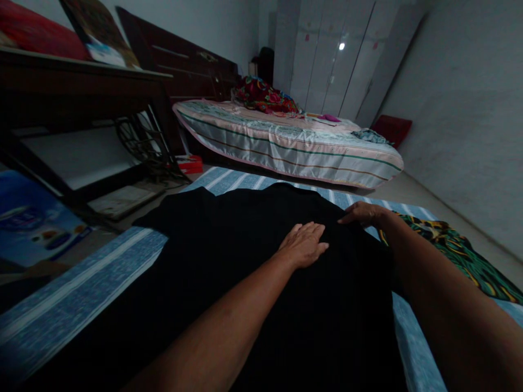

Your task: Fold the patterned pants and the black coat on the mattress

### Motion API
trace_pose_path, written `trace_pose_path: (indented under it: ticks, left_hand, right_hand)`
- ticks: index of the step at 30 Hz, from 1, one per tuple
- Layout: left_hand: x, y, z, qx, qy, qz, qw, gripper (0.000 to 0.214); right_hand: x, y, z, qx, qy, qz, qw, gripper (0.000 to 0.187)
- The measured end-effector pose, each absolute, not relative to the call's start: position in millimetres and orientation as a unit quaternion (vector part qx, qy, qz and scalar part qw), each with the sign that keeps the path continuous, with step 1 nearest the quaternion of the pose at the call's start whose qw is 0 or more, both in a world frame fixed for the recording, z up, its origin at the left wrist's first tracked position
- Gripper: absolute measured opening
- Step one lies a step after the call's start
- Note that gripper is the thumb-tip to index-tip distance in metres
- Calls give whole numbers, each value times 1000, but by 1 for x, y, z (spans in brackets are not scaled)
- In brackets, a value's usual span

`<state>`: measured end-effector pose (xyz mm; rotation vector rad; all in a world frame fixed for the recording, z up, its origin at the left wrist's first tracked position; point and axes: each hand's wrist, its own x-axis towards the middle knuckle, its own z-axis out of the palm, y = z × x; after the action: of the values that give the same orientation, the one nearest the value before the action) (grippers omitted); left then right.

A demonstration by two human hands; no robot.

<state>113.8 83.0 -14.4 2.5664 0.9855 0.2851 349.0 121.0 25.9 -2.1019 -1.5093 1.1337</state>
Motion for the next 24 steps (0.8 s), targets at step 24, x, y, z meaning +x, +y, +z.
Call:
trace_pose_path:
  ticks: [24]
  left_hand:
    - [114,84,-8,925,333,13,185,69]
  right_hand:
    - [353,53,26,-653,-394,563,318,21]
